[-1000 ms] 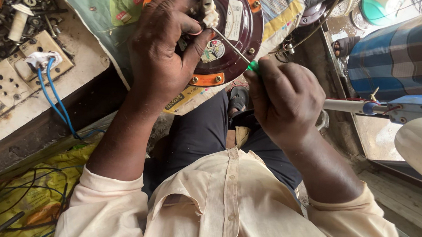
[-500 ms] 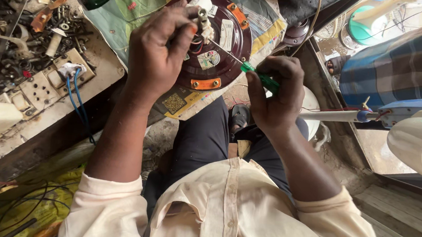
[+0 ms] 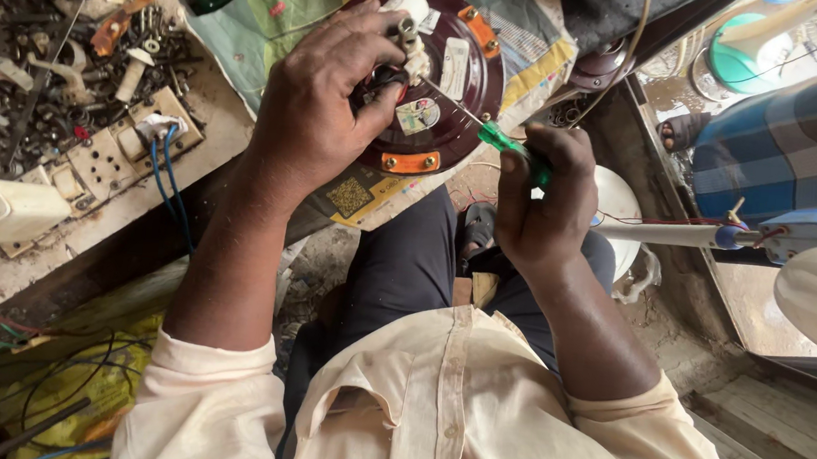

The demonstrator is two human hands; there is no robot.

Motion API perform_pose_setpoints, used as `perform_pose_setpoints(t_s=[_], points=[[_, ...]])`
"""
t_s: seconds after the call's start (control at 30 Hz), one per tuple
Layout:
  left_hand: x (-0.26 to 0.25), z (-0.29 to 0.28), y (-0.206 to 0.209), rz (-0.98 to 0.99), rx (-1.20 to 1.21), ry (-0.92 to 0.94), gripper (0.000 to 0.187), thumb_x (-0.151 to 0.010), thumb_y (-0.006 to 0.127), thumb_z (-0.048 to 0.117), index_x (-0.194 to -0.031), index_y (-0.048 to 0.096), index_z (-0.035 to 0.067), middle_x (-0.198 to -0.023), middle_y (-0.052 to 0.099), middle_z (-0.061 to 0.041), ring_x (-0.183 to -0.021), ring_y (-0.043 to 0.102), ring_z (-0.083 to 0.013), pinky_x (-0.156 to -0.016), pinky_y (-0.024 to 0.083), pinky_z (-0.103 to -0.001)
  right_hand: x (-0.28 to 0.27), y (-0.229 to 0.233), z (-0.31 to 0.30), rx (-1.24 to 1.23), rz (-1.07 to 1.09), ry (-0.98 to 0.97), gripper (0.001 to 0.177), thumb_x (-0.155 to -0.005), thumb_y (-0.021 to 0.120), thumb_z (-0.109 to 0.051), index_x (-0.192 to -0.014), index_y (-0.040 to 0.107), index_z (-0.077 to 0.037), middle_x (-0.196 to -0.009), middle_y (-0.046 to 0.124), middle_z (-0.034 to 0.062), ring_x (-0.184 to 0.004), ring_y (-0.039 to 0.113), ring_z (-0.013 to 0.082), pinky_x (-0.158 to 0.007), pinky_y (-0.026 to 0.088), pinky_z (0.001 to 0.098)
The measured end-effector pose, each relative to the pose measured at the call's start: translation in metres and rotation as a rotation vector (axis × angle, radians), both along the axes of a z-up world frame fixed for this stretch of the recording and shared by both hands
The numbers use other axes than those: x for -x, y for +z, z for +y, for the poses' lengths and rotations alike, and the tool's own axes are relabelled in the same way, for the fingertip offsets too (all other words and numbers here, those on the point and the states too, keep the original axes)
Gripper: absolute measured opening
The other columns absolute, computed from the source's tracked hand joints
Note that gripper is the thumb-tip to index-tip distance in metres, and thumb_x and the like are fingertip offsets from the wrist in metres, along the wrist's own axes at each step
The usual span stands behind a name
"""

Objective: The person disassembles a ceiling fan motor, removes the rotor, and uses a screwdriver to adjust the internal wiring and components. They then reassemble the motor housing and continue working on the electrical connections.

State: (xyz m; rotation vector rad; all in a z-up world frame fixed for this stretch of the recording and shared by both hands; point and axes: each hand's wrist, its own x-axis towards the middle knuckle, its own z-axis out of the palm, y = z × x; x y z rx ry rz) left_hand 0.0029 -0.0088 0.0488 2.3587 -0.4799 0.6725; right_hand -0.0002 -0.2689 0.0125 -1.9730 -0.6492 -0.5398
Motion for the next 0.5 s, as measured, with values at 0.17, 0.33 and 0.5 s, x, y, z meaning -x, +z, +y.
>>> perform_pose_setpoints(t_s=[0.17,0.33,0.5], points=[[-0.001,0.004,-0.001,0.022,-0.061,0.018,0.020,-0.095,0.086,0.009,-0.107,0.071,0.004,-0.139,0.068,-0.015,-0.136,0.060,-0.0358,-0.116,0.049,-0.046,0.003,0.013,0.009,-0.069,-0.149,0.097,0.025,-0.109,0.063,-0.001,-0.129,0.048,-0.003,-0.118,0.051,0.0177,-0.098,0.058,0.0286,-0.084,0.051,0.0356],[0.000,0.011,0.011,0.043,-0.050,-0.051,0.016,-0.093,0.086,0.005,-0.101,0.073,0.002,-0.134,0.070,-0.012,-0.129,0.066,-0.0304,-0.111,0.053,-0.043,-0.007,0.016,0.004,-0.119,-0.009,0.110,0.031,-0.112,0.063,-0.010,-0.135,0.044,0.001,-0.109,0.065,0.0132,-0.096,0.067,0.0172,-0.084,0.055,0.0288],[0.002,0.012,0.017,-0.012,-0.094,-0.065,0.020,-0.089,0.088,0.005,-0.102,0.073,0.000,-0.123,0.070,-0.011,-0.122,0.066,-0.0314,-0.104,0.053,-0.045,-0.008,0.008,-0.004,-0.010,0.159,0.058,0.017,-0.114,0.064,-0.012,-0.120,0.068,0.003,-0.087,0.072,0.0105,-0.077,0.071,0.0126,-0.066,0.054,0.0263]])
